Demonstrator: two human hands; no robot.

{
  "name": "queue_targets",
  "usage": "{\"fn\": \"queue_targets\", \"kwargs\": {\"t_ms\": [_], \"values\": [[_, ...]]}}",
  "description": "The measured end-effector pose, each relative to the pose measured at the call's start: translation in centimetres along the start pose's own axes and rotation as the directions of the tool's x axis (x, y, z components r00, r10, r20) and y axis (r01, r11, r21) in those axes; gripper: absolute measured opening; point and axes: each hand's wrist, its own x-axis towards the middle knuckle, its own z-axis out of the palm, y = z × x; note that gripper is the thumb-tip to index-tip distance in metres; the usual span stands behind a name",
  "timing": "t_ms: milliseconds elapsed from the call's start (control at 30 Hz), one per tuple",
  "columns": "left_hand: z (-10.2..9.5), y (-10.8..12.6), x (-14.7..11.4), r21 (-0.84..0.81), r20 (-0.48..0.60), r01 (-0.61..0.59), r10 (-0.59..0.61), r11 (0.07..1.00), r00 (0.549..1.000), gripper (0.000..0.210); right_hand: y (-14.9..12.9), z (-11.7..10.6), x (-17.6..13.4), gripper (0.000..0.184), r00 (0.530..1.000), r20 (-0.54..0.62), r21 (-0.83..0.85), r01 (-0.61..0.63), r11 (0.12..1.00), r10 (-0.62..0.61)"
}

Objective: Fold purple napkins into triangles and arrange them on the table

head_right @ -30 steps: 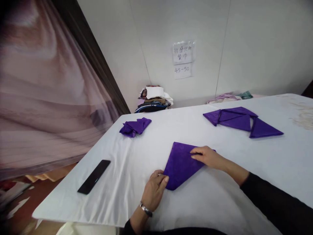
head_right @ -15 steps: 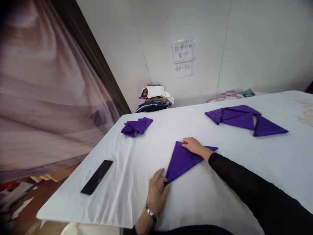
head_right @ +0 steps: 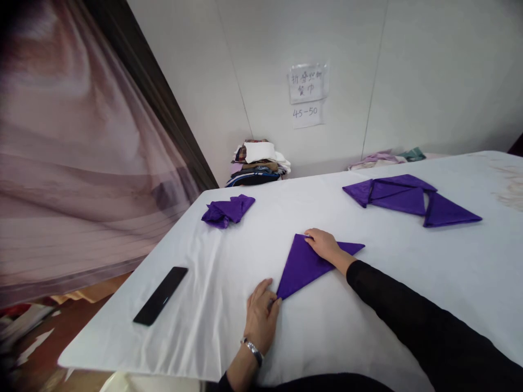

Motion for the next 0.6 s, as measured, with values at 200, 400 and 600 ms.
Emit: {"fn": "queue_targets", "kwargs": {"t_ms": [200,400,600], "values": [[0.0,0.3,0.3,-0.024,-0.010,0.014,-0.015,1.000,1.000,0.012,-0.2,0.0,-0.1,0.025,1.000,-0.010,-0.041,0.019,0.999,-0.020],[-0.1,-0.1,0.0,0.028,-0.013,-0.043,0.043,0.999,0.999,0.012,-0.4,-0.2,-0.3,0.025,1.000,-0.009,-0.075,0.023,0.997,-0.024],[-1.2,1.2,1.2,0.132,-0.016,-0.063,0.065,0.989,0.998,0.012,-0.5,-0.5,-0.4,0.027,0.999,-0.008,-0.133,0.044,0.990,-0.045]]}}
